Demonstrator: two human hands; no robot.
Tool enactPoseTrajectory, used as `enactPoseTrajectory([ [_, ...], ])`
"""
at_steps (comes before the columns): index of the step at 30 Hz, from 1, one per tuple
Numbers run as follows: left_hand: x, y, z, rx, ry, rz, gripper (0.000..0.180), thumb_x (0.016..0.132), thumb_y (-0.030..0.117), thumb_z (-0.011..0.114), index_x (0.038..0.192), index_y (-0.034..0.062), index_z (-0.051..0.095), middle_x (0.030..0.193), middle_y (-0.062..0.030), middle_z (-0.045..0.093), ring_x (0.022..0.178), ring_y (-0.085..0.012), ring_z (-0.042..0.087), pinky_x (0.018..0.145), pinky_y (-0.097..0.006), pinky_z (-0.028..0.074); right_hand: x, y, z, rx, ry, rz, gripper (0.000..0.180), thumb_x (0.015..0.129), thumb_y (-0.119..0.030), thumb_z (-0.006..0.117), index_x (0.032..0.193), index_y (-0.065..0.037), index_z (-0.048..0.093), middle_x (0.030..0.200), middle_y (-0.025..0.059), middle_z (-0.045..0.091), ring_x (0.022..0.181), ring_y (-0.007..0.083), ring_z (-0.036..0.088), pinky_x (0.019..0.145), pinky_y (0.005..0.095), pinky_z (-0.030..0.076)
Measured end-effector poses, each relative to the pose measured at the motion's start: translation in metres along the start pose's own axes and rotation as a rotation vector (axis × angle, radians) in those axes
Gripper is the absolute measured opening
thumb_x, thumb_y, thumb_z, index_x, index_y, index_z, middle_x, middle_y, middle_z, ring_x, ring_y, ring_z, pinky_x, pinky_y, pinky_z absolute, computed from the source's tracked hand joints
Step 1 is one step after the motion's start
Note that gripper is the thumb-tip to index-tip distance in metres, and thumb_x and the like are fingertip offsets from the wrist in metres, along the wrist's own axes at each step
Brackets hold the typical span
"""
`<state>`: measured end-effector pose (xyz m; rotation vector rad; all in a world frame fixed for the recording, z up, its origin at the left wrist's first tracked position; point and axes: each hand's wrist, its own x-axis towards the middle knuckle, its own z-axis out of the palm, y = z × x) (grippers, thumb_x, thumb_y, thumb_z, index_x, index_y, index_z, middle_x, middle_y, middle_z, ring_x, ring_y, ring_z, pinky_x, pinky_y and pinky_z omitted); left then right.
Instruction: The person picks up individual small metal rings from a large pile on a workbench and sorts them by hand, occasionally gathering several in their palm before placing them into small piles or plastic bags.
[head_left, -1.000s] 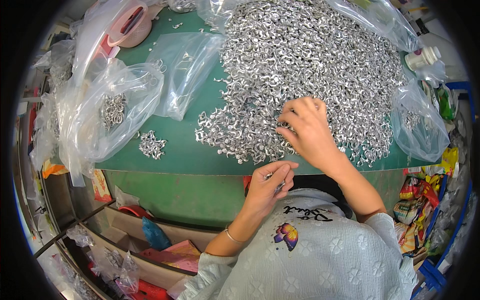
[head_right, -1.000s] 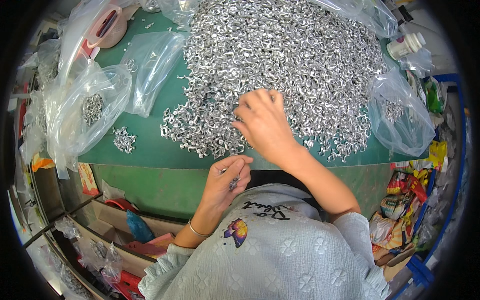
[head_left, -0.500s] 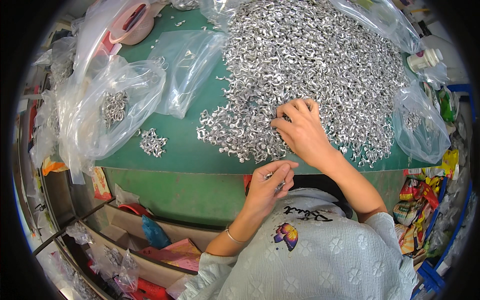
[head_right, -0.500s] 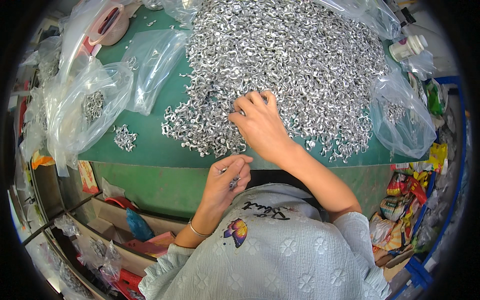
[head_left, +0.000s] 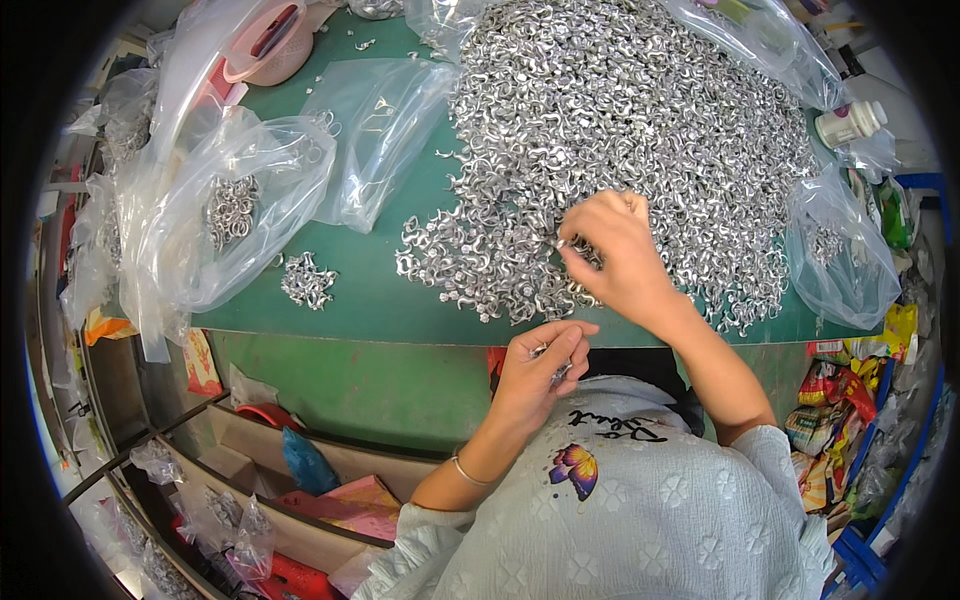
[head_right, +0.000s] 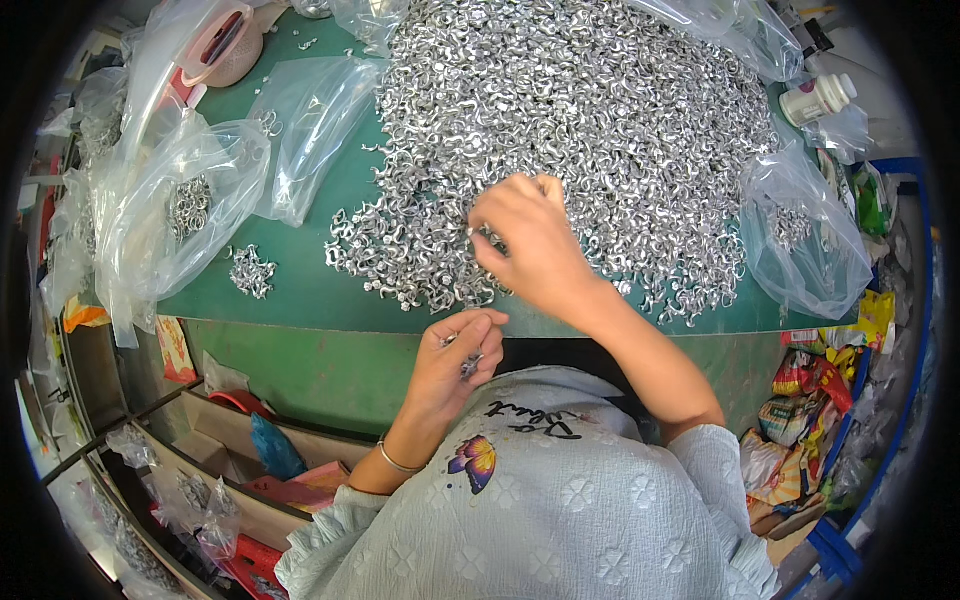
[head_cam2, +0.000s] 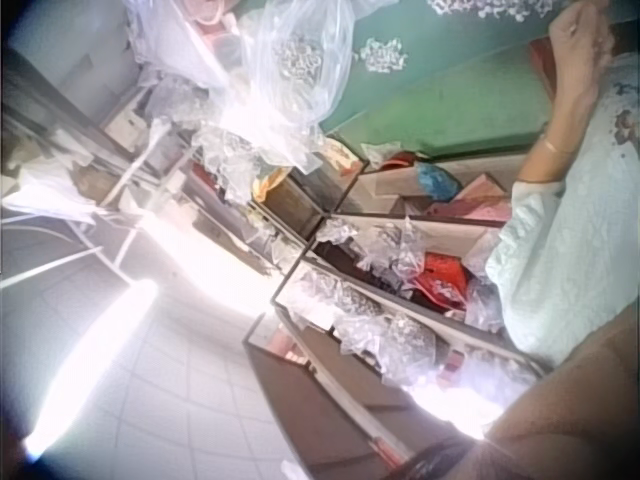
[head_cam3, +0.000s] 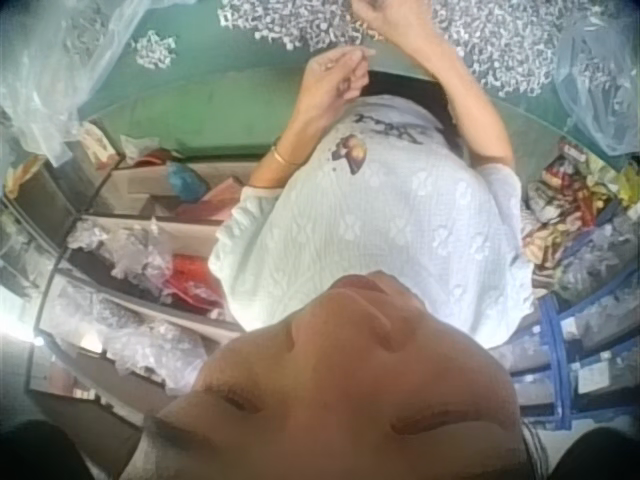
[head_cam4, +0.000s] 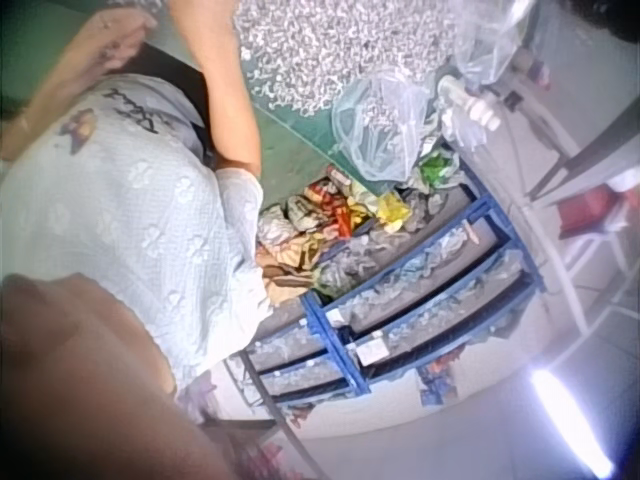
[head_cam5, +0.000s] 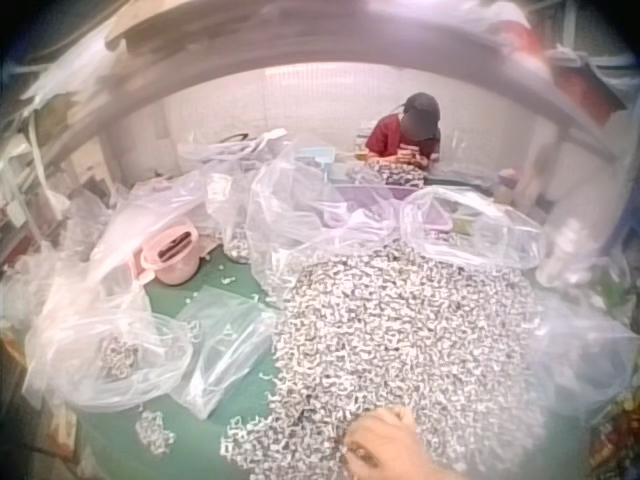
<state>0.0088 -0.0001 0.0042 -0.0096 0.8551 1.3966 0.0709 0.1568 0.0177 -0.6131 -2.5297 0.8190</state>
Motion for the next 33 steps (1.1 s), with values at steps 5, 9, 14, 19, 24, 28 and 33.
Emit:
enactPoseTrajectory([
  [5, 0.0, 0.001, 0.001, -0.024, 0.008, -0.002, 0.022, 0.09, 0.015, 0.051, 0.099, -0.0041, 0.055, 0.065, -0.001, 0.046, 0.054, -0.0072, 0.042, 0.042, -0.017, 0.028, -0.01, 0.004, -0.02, 1.166, 0.034, 0.572, 0.009, 0.083, -0.006, 0.059, 0.09, -0.001, 0.059, 0.08, 0.003, 0.061, 0.077, 0.0101, 0.059, 0.066, 0.022, 0.044],
  [9, 0.002, 0.002, 0.0, -0.021, -0.02, 0.004, 0.023, 0.09, 0.016, 0.051, 0.099, -0.0039, 0.055, 0.066, -0.0011, 0.046, 0.054, -0.0073, 0.041, 0.042, -0.018, 0.029, -0.014, 0.001, -0.03, 1.314, -0.012, 0.655, 0.01, 0.084, -0.006, 0.058, 0.092, 0.0, 0.058, 0.083, 0.0053, 0.062, 0.078, 0.0115, 0.06, 0.067, 0.0213, 0.044],
  [14, 0.003, 0.001, 0.001, -0.069, -0.016, 0.021, 0.025, 0.091, 0.019, 0.05, 0.1, -0.0037, 0.055, 0.066, -0.0012, 0.046, 0.053, -0.0076, 0.04, 0.041, -0.018, 0.028, -0.022, -0.004, -0.03, 1.204, -0.06, 0.627, 0.008, 0.083, -0.006, 0.058, 0.091, -0.003, 0.06, 0.087, 0.0043, 0.062, 0.077, 0.0114, 0.058, 0.068, 0.0223, 0.043],
  [19, 0.007, 0.009, 0.01, -0.159, 0.08, 0.037, 0.027, 0.092, 0.022, 0.048, 0.102, -0.0024, 0.056, 0.068, -0.0023, 0.05, 0.055, -0.0079, 0.045, 0.043, -0.019, 0.034, -0.025, -0.021, -0.039, 0.474, -0.28, 0.099, 0.011, 0.071, 0.0, 0.064, 0.083, -0.002, 0.062, 0.086, 0.0051, 0.059, 0.084, 0.0167, 0.052, 0.077, 0.0312, 0.04],
  [24, 0.009, 0.001, -0.001, -0.004, -0.086, 0.057, 0.028, 0.092, 0.022, 0.047, 0.1, -0.0027, 0.057, 0.07, -0.0041, 0.051, 0.057, -0.0101, 0.048, 0.044, -0.02, 0.036, -0.007, -0.007, -0.028, 0.342, -0.044, 0.141, 0.021, 0.071, -0.003, 0.065, 0.092, -0.003, 0.061, 0.1, 0.0074, 0.058, 0.101, 0.0248, 0.052, 0.083, 0.0346, 0.041],
  [28, 0.006, 0.001, 0.004, -0.064, -0.144, 0.018, 0.026, 0.092, 0.02, 0.047, 0.099, -0.003, 0.057, 0.071, -0.0052, 0.052, 0.057, -0.0105, 0.048, 0.044, -0.02, 0.036, 0.01, -0.01, -0.002, -0.015, -0.117, -0.208, 0.036, 0.073, -0.011, 0.065, 0.107, -0.008, 0.055, 0.12, 0.0094, 0.047, 0.114, 0.0278, 0.041, 0.092, 0.0402, 0.035],
  [33, 0.003, 0.001, 0.0, -0.12, -0.098, 0.001, 0.022, 0.091, 0.017, 0.045, 0.089, -0.0018, 0.056, 0.071, -0.0065, 0.051, 0.057, -0.0115, 0.048, 0.043, -0.021, 0.037, 0.003, 0.005, 0.002, -0.213, -0.208, -0.292, 0.029, 0.074, -0.013, 0.062, 0.102, -0.009, 0.056, 0.112, 0.0076, 0.05, 0.11, 0.0251, 0.045, 0.091, 0.0386, 0.036],
])
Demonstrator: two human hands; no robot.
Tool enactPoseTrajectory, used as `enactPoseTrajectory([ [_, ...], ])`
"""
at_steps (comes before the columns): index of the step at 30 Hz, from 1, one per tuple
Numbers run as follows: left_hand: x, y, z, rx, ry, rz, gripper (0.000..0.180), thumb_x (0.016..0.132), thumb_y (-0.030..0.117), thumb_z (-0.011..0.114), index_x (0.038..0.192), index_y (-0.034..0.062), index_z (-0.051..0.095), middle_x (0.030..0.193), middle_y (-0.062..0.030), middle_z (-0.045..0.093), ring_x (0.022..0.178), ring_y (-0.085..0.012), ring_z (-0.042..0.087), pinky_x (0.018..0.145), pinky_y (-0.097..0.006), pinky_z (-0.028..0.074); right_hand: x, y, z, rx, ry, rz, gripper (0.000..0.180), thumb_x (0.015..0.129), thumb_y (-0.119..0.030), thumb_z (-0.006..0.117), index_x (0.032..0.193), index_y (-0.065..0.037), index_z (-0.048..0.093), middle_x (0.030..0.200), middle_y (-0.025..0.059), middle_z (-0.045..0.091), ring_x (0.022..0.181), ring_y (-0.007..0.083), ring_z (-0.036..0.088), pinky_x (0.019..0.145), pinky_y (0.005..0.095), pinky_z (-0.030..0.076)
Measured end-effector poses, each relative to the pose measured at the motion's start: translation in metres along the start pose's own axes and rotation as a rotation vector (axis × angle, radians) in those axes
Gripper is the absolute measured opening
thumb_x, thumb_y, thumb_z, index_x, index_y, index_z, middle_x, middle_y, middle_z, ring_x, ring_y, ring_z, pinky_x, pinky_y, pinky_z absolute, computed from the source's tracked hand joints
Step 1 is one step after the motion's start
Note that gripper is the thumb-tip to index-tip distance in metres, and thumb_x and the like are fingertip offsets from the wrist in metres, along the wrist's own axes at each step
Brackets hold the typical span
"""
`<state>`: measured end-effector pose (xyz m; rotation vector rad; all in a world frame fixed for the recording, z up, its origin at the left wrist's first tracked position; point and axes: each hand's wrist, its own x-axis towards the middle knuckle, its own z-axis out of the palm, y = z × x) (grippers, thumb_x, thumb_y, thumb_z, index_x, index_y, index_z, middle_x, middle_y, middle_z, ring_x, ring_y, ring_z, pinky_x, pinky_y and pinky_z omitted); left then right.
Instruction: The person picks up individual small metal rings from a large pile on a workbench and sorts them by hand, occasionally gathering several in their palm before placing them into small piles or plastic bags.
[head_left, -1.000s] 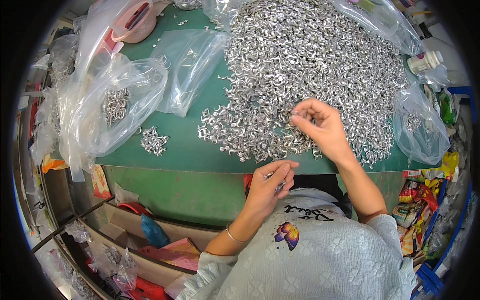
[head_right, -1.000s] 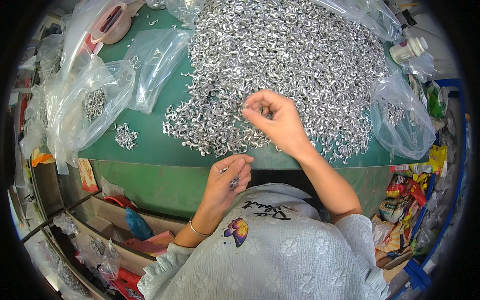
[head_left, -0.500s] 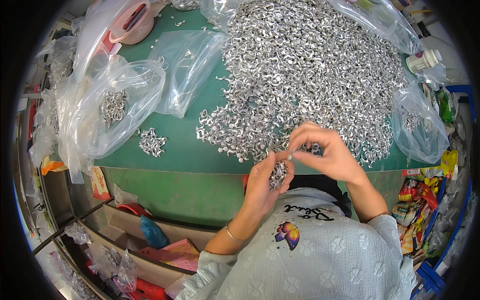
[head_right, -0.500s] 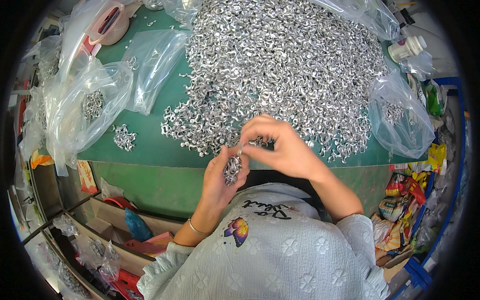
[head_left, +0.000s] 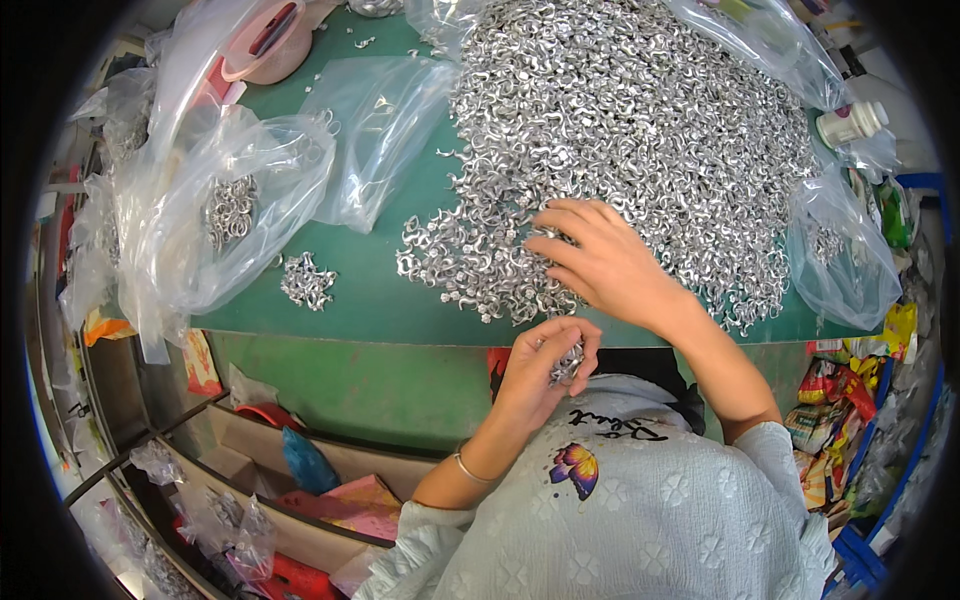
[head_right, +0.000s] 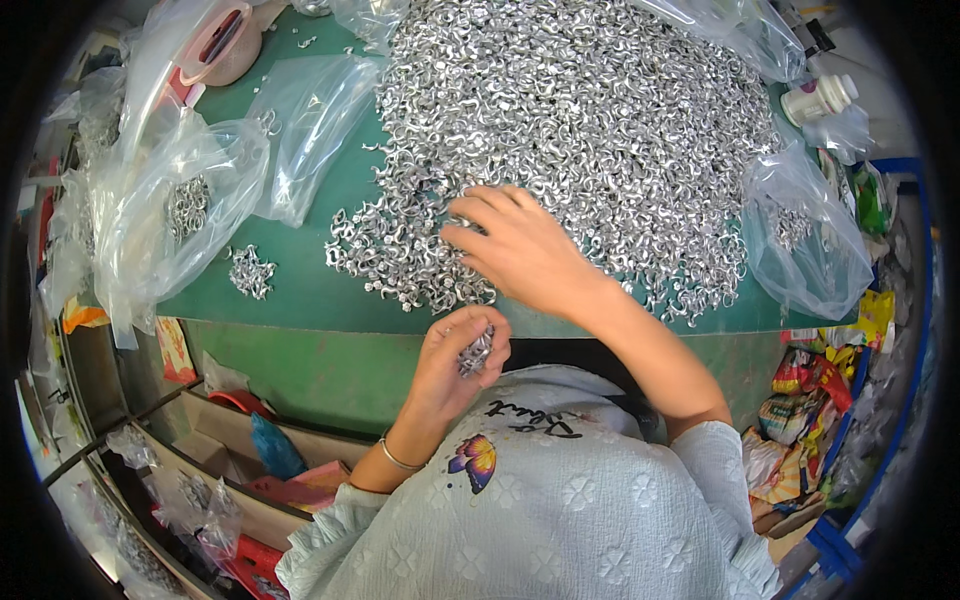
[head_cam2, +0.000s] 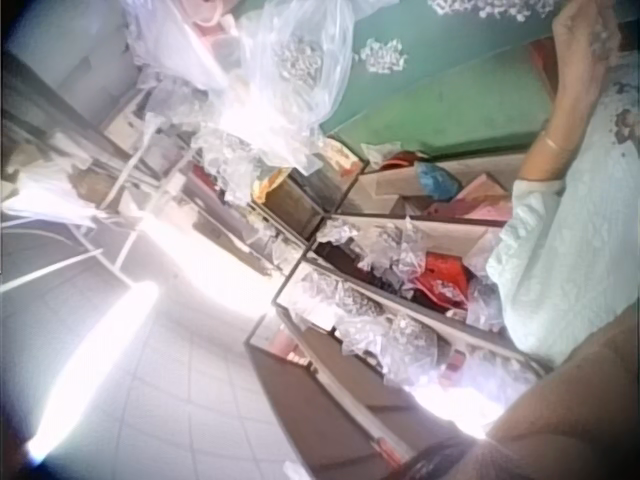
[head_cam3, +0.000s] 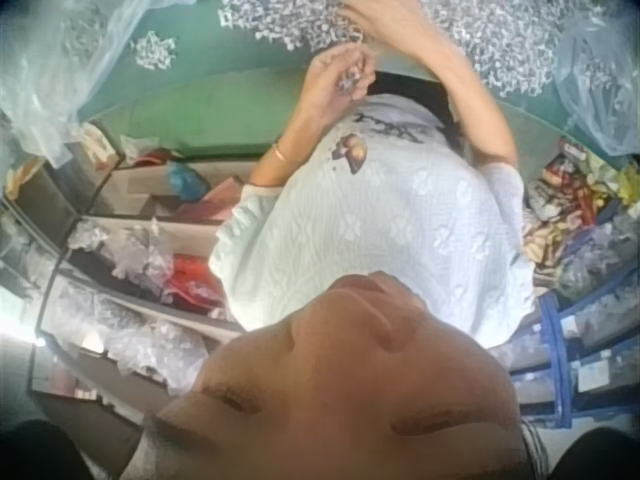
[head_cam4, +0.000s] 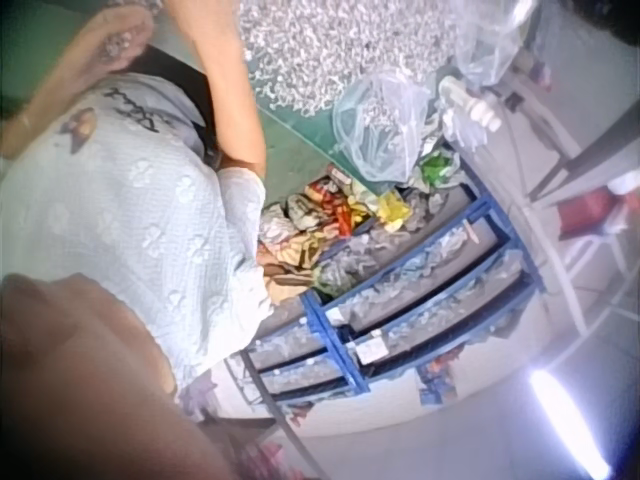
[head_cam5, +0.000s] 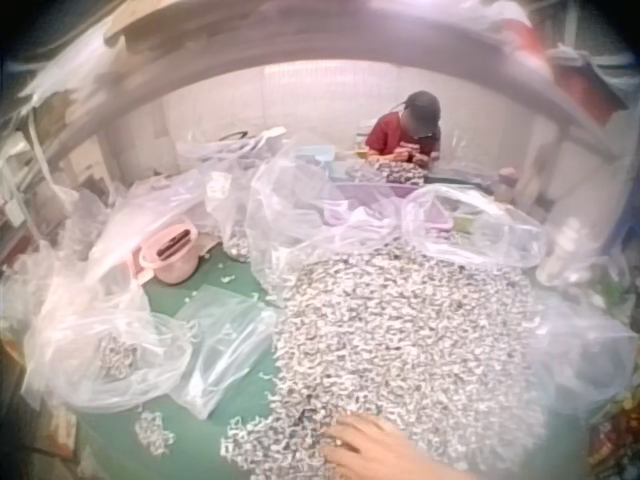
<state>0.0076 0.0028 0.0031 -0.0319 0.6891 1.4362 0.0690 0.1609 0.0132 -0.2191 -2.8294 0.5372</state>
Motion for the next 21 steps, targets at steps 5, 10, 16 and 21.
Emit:
enactPoseTrajectory([
  [5, 0.001, 0.002, -0.006, -0.076, -0.012, 0.04, 0.032, 0.093, 0.024, 0.041, 0.071, 0.0026, 0.047, 0.069, -0.0087, 0.048, 0.056, -0.0146, 0.046, 0.041, -0.023, 0.036, -0.021, 0.017, -0.022, 0.088, -0.007, 0.042, 0.022, 0.071, -0.01, 0.065, 0.091, -0.006, 0.058, 0.102, 0.0062, 0.052, 0.101, 0.0237, 0.049, 0.087, 0.0362, 0.038],
  [10, 0.005, -0.003, -0.008, -0.058, -0.042, 0.027, 0.037, 0.094, 0.028, 0.042, 0.069, 0.0023, 0.05, 0.072, -0.0087, 0.05, 0.054, -0.0126, 0.047, 0.042, -0.022, 0.036, -0.003, 0.001, -0.015, 0.179, 0.071, 0.033, 0.033, 0.069, -0.01, 0.067, 0.1, -0.007, 0.057, 0.11, 0.0062, 0.052, 0.108, 0.0254, 0.046, 0.088, 0.0379, 0.037],
  [16, 0.001, 0.001, -0.004, -0.017, -0.027, 0.032, 0.036, 0.094, 0.026, 0.044, 0.068, 0.0015, 0.049, 0.071, -0.0078, 0.049, 0.053, -0.0114, 0.045, 0.04, -0.021, 0.034, -0.003, -0.004, -0.007, 0.068, -0.069, -0.029, 0.026, 0.071, -0.014, 0.065, 0.095, -0.008, 0.057, 0.107, 0.0068, 0.052, 0.106, 0.0233, 0.047, 0.092, 0.039, 0.035],
  [21, 0.0, 0.001, -0.008, -0.009, -0.018, 0.035, 0.036, 0.093, 0.027, 0.044, 0.067, 0.0028, 0.048, 0.069, -0.0068, 0.047, 0.052, -0.0106, 0.043, 0.04, -0.02, 0.031, -0.019, 0.009, -0.027, -0.101, -0.018, 0.005, 0.016, 0.067, -0.008, 0.063, 0.083, -0.007, 0.058, 0.096, 0.0058, 0.053, 0.098, 0.0218, 0.05, 0.09, 0.0384, 0.035],
])
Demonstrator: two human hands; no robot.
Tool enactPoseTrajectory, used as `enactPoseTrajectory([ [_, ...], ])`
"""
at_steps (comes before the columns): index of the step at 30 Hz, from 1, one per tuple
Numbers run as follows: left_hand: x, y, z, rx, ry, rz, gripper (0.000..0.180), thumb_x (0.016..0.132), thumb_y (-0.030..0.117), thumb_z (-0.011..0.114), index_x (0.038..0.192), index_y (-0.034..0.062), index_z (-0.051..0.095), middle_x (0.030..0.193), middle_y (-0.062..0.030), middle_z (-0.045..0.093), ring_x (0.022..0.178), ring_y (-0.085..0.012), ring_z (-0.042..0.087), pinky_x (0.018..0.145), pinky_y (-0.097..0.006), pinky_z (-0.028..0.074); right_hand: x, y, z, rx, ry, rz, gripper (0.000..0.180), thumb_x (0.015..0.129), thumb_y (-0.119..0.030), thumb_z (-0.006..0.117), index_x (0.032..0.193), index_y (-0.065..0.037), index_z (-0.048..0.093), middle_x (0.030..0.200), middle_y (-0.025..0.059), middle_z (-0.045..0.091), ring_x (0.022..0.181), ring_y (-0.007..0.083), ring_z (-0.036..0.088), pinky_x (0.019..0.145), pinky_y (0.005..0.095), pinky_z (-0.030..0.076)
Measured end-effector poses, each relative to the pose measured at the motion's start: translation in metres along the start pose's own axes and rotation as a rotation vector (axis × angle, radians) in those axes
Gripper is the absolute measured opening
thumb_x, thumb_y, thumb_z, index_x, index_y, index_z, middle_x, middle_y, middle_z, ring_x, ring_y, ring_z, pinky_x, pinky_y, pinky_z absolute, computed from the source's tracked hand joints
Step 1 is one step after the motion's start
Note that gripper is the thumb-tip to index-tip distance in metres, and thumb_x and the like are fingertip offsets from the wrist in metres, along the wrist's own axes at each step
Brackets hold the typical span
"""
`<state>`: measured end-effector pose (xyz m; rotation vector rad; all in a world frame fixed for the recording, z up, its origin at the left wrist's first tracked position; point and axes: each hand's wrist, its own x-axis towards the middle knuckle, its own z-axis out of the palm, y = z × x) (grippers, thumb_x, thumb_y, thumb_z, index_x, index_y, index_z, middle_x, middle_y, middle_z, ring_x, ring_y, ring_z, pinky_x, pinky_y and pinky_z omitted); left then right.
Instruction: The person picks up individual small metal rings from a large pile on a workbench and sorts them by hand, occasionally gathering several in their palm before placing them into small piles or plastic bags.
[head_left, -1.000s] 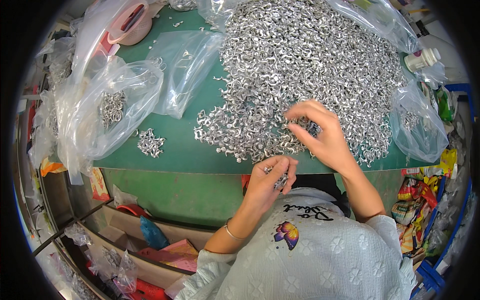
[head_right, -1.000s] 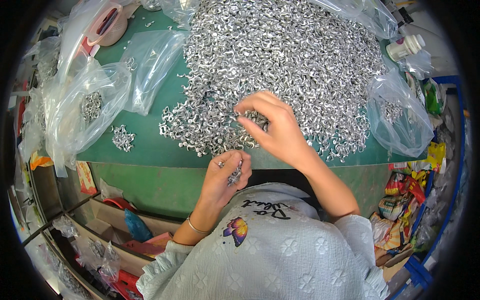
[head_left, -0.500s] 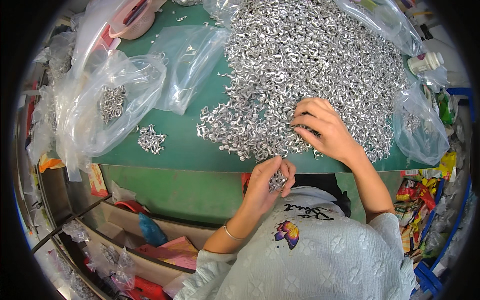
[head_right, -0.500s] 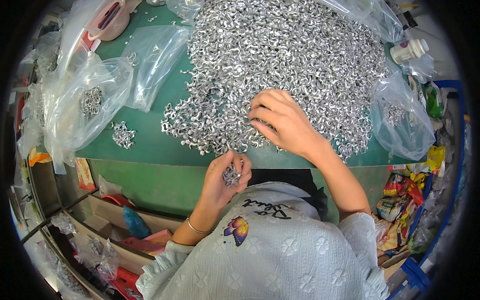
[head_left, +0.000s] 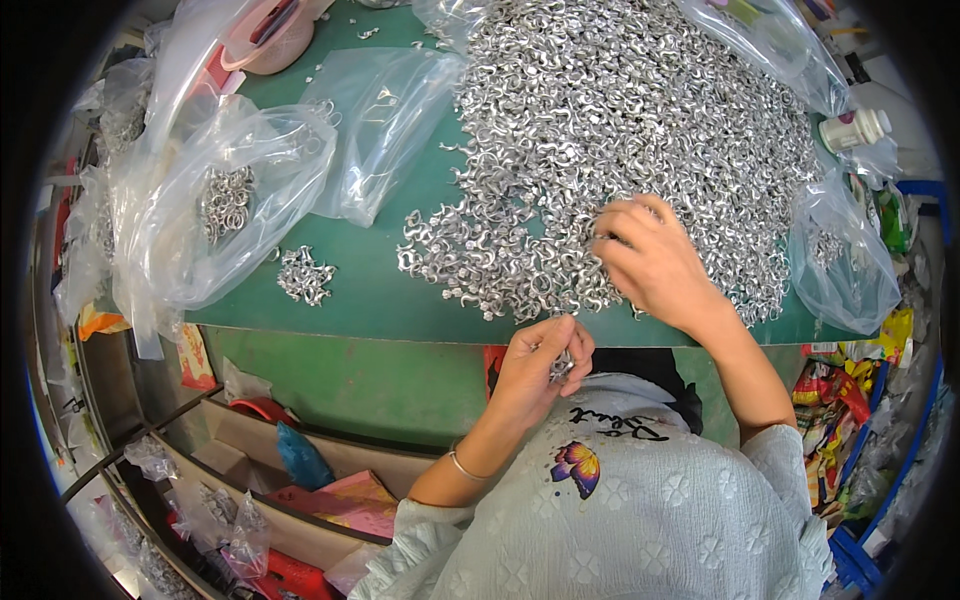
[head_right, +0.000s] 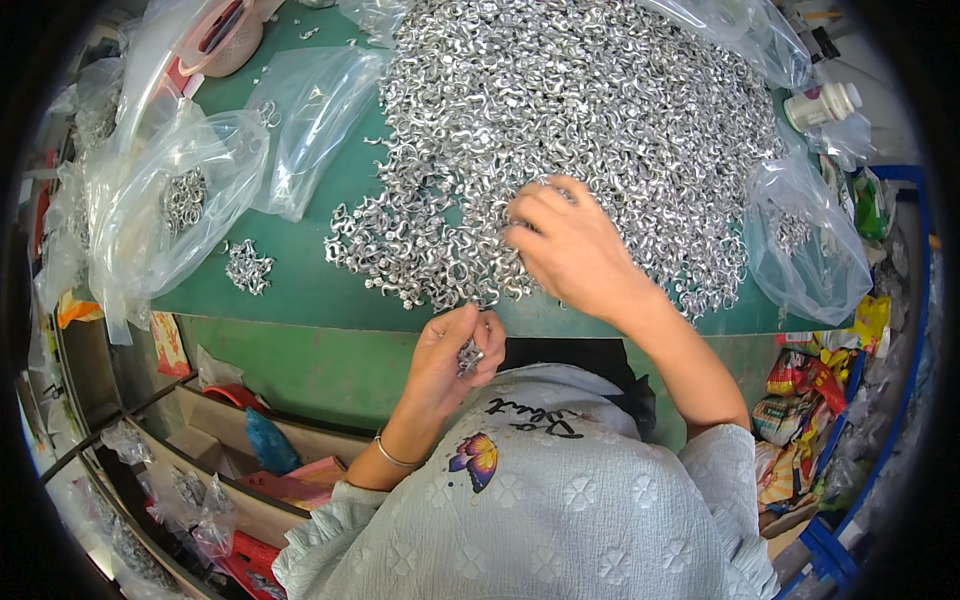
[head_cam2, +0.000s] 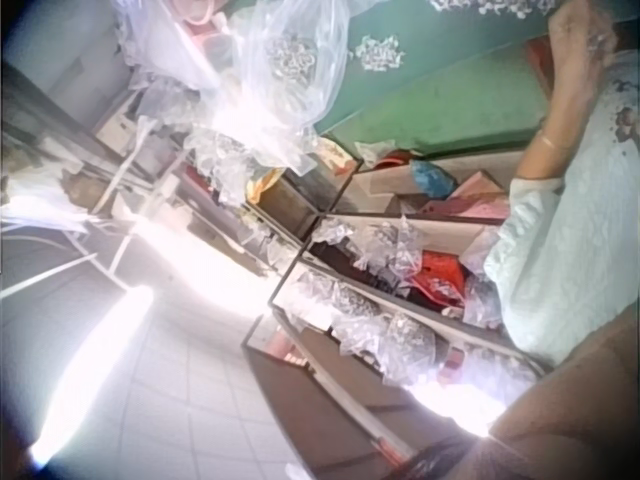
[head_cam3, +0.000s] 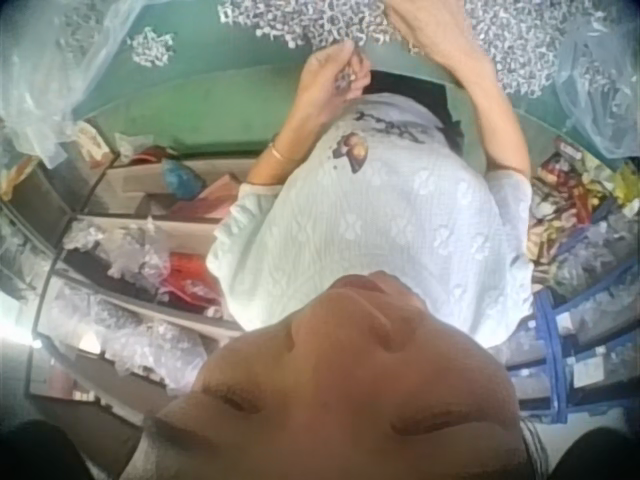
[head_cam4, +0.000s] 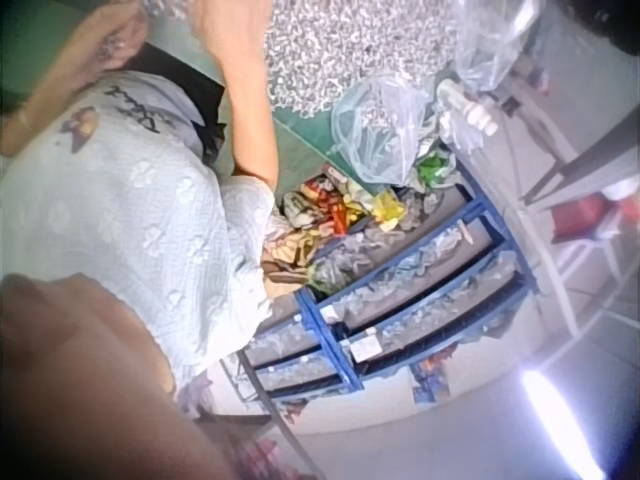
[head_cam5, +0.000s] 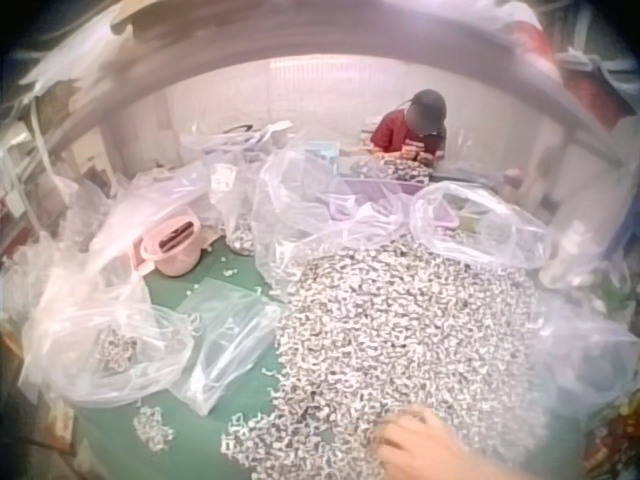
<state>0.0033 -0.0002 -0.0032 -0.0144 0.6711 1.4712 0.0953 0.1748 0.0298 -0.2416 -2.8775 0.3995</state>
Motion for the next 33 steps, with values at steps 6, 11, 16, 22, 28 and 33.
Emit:
enactPoseTrajectory([
  [6, 0.002, 0.0, 0.004, 0.091, -0.01, 0.007, 0.037, 0.094, 0.029, 0.042, 0.066, 0.0046, 0.046, 0.065, -0.0058, 0.045, 0.051, -0.0105, 0.041, 0.04, -0.021, 0.03, -0.003, 0.002, -0.003, 0.11, 0.19, 0.143, 0.013, 0.069, -0.004, 0.063, 0.082, -0.006, 0.06, 0.089, 0.005, 0.053, 0.092, 0.0225, 0.05, 0.082, 0.0362, 0.036],
  [11, 0.001, -0.001, 0.007, 0.122, -0.004, 0.003, 0.032, 0.093, 0.025, 0.045, 0.069, 0.0035, 0.048, 0.066, -0.0059, 0.047, 0.052, -0.0106, 0.042, 0.041, -0.021, 0.031, 0.032, -0.008, 0.017, 0.047, 0.196, 0.175, 0.008, 0.071, -0.009, 0.064, 0.078, -0.007, 0.062, 0.084, 0.0026, 0.053, 0.083, 0.0217, 0.047, 0.073, 0.0339, 0.034],
  [16, -0.001, -0.001, 0.005, 0.118, 0.032, -0.02, 0.02, 0.09, 0.018, 0.052, 0.084, -0.0003, 0.055, 0.067, -0.0038, 0.047, 0.054, -0.0092, 0.042, 0.042, -0.019, 0.031, 0.049, -0.021, 0.027, -0.297, -0.012, 0.161, 0.009, 0.07, -0.009, 0.06, 0.078, -0.006, 0.061, 0.078, 0.004, 0.052, 0.084, 0.0199, 0.046, 0.076, 0.0333, 0.033],
  [22, -0.002, -0.003, 0.004, 0.133, 0.007, -0.024, 0.017, 0.088, 0.013, 0.054, 0.095, -0.0023, 0.057, 0.067, -0.0025, 0.047, 0.055, -0.0079, 0.042, 0.042, -0.018, 0.031, 0.055, -0.016, 0.029, -0.24, -0.055, 0.117, 0.007, 0.07, -0.008, 0.059, 0.077, -0.005, 0.059, 0.077, 0.0051, 0.053, 0.084, 0.0212, 0.047, 0.078, 0.0346, 0.033],
  [28, -0.003, -0.003, 0.003, 0.117, 0.025, -0.023, 0.016, 0.088, 0.011, 0.054, 0.096, -0.0023, 0.057, 0.067, -0.0021, 0.047, 0.055, -0.0074, 0.042, 0.042, -0.018, 0.031, 0.047, -0.01, 0.023, -0.184, -0.063, 0.172, 0.012, 0.072, -0.009, 0.063, 0.082, -0.005, 0.059, 0.078, 0.006, 0.054, 0.086, 0.0227, 0.048, 0.078, 0.0362, 0.032],
  [33, -0.003, -0.002, 0.004, 0.129, 0.02, -0.027, 0.017, 0.088, 0.011, 0.054, 0.097, -0.0023, 0.057, 0.067, -0.002, 0.047, 0.055, -0.0072, 0.042, 0.042, -0.018, 0.031, 0.049, -0.019, 0.036, -0.232, 0.005, 0.195, 0.012, 0.071, -0.009, 0.063, 0.081, -0.005, 0.059, 0.078, 0.0058, 0.054, 0.084, 0.0225, 0.048, 0.077, 0.036, 0.032],
])
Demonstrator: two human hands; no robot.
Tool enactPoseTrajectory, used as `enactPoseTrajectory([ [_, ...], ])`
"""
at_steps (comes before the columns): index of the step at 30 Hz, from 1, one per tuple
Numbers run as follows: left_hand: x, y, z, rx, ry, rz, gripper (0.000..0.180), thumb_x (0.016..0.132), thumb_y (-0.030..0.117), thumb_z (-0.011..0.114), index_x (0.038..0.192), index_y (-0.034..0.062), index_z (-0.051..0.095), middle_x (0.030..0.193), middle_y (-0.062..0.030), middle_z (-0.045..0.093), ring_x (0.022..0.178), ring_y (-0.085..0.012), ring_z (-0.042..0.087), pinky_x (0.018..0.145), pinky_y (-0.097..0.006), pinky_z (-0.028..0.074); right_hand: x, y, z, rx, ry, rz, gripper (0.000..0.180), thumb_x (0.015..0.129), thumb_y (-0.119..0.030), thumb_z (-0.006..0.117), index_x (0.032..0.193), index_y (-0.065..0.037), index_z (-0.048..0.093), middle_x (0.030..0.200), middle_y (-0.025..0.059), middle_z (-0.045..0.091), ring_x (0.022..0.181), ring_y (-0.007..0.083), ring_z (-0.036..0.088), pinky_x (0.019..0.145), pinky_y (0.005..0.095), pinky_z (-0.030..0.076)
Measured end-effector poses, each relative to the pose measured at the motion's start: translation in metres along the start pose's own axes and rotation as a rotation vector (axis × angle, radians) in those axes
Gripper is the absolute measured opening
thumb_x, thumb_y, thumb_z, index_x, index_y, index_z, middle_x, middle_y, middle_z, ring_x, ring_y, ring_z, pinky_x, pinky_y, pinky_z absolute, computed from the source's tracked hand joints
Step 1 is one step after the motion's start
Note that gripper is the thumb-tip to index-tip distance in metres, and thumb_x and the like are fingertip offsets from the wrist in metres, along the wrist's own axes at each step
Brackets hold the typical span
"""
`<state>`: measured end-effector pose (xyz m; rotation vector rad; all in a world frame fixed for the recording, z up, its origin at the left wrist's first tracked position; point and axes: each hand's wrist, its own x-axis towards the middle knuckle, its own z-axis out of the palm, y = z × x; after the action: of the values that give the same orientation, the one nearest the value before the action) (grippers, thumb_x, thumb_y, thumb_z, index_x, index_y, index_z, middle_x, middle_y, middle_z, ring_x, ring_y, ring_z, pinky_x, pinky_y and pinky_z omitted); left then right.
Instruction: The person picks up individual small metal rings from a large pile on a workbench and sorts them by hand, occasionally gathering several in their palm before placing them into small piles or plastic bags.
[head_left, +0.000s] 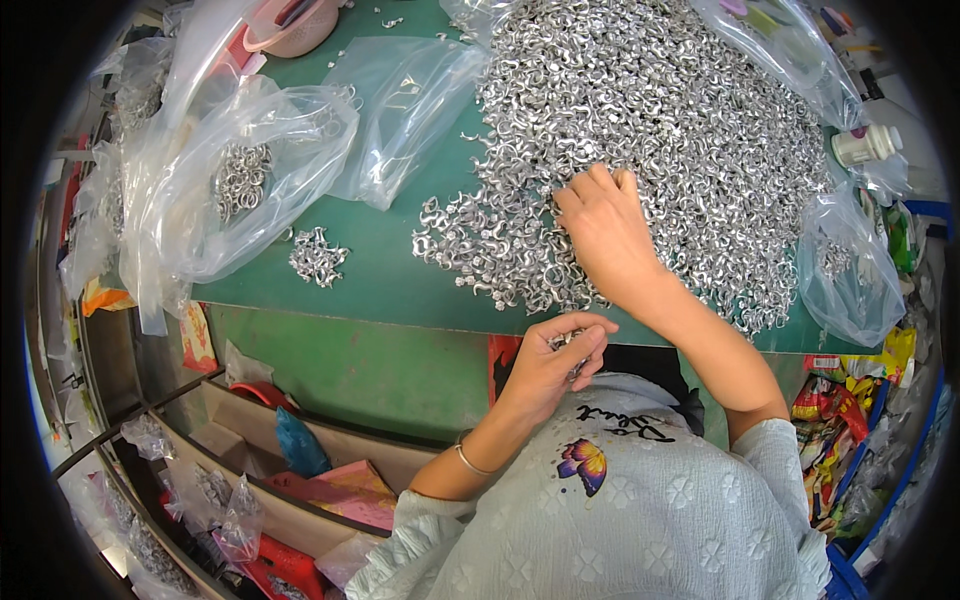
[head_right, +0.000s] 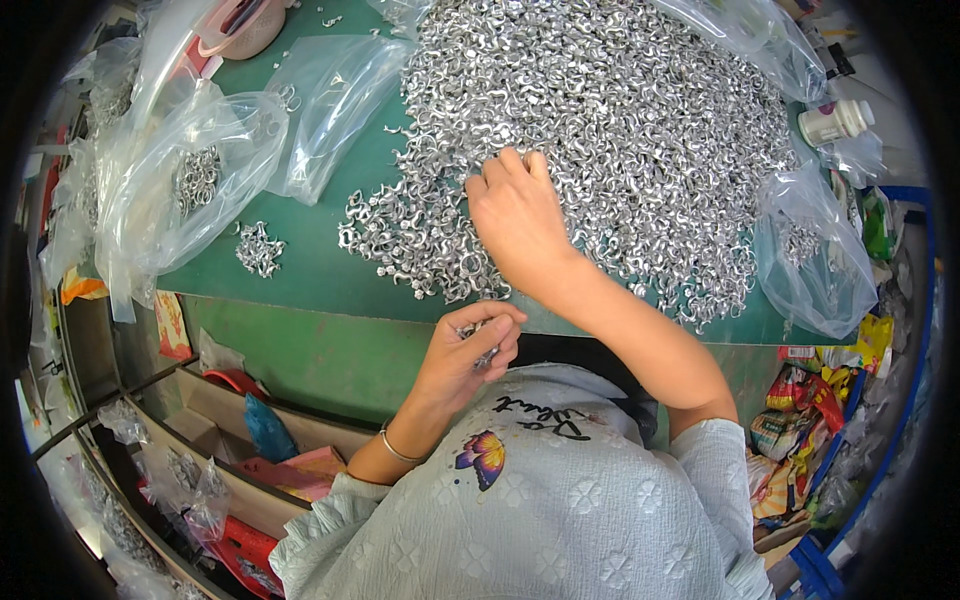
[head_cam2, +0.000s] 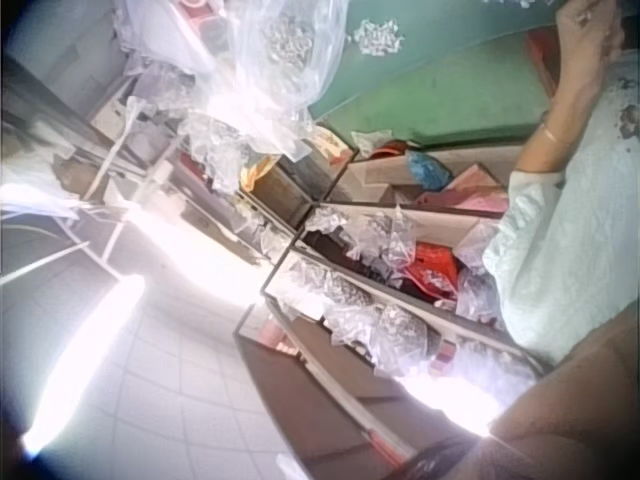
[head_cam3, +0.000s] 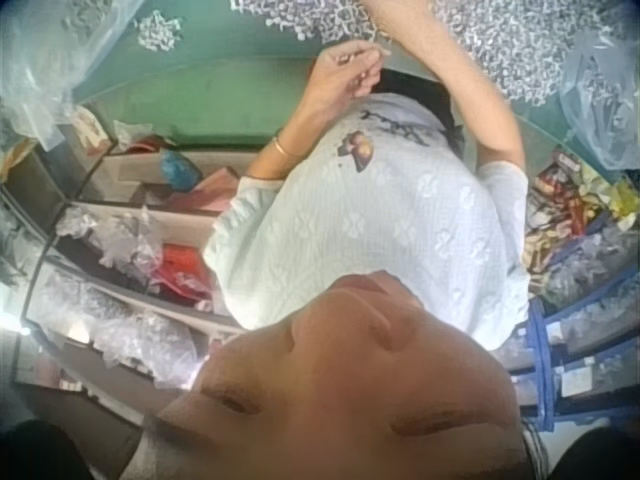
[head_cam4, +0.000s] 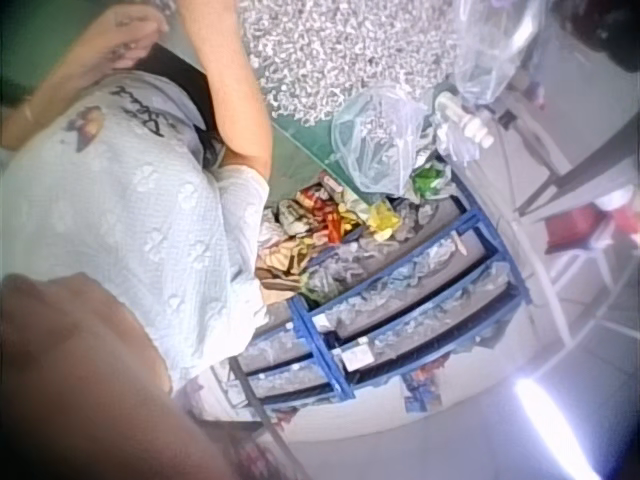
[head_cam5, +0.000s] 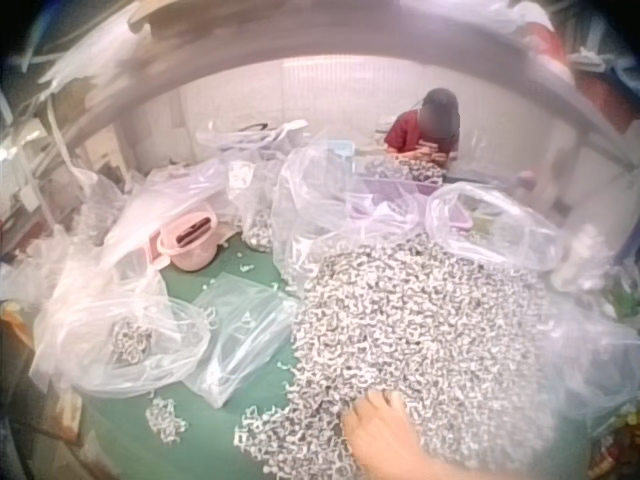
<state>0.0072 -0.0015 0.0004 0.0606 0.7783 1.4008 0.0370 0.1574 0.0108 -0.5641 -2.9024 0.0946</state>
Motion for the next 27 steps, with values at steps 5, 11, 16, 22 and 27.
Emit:
enactPoseTrajectory([
  [5, -0.001, 0.001, 0.0, 0.008, 0.011, 0.01, 0.018, 0.088, 0.011, 0.054, 0.099, -0.0025, 0.057, 0.067, -0.0016, 0.047, 0.056, -0.0072, 0.042, 0.043, -0.018, 0.031, -0.002, 0.005, 0.001, 0.148, -0.02, 0.025, 0.008, 0.071, -0.007, 0.062, 0.078, -0.005, 0.059, 0.077, 0.0056, 0.053, 0.083, 0.0226, 0.047, 0.076, 0.0367, 0.031],
  [11, -0.002, 0.0, -0.002, 0.003, 0.004, 0.009, 0.019, 0.087, 0.012, 0.055, 0.1, -0.0026, 0.057, 0.068, -0.0016, 0.047, 0.056, -0.0073, 0.041, 0.043, -0.018, 0.03, -0.004, 0.005, -0.002, 0.122, 0.003, -0.026, 0.005, 0.071, -0.004, 0.06, 0.076, -0.006, 0.058, 0.076, 0.0055, 0.053, 0.082, 0.0229, 0.047, 0.076, 0.0365, 0.031],
  [16, -0.003, 0.002, 0.0, 0.004, 0.011, 0.005, 0.019, 0.087, 0.012, 0.055, 0.1, -0.0025, 0.057, 0.068, -0.0011, 0.047, 0.056, -0.0071, 0.041, 0.043, -0.018, 0.03, -0.003, 0.012, -0.006, 0.289, 0.007, 0.023, 0.004, 0.074, -0.003, 0.059, 0.077, -0.005, 0.057, 0.071, 0.0061, 0.052, 0.077, 0.0229, 0.047, 0.077, 0.0343, 0.031],
  [22, -0.002, -0.001, -0.003, -0.005, 0.005, 0.01, 0.019, 0.087, 0.012, 0.055, 0.1, -0.0021, 0.057, 0.068, -0.0006, 0.047, 0.056, -0.007, 0.041, 0.043, -0.018, 0.03, -0.004, 0.018, -0.016, 0.474, 0.025, 0.132, 0.003, 0.076, -0.004, 0.057, 0.074, -0.005, 0.059, 0.069, 0.0078, 0.056, 0.074, 0.0239, 0.051, 0.075, 0.0346, 0.033],
  [27, -0.001, -0.001, -0.001, 0.01, 0.004, 0.01, 0.019, 0.087, 0.012, 0.055, 0.1, -0.0022, 0.057, 0.068, -0.0006, 0.047, 0.057, -0.007, 0.041, 0.043, -0.018, 0.03, 0.002, 0.002, -0.006, 0.385, 0.117, 0.047, 0.003, 0.076, -0.008, 0.061, 0.077, -0.005, 0.059, 0.071, 0.0061, 0.053, 0.074, 0.022, 0.048, 0.074, 0.0338, 0.031],
])
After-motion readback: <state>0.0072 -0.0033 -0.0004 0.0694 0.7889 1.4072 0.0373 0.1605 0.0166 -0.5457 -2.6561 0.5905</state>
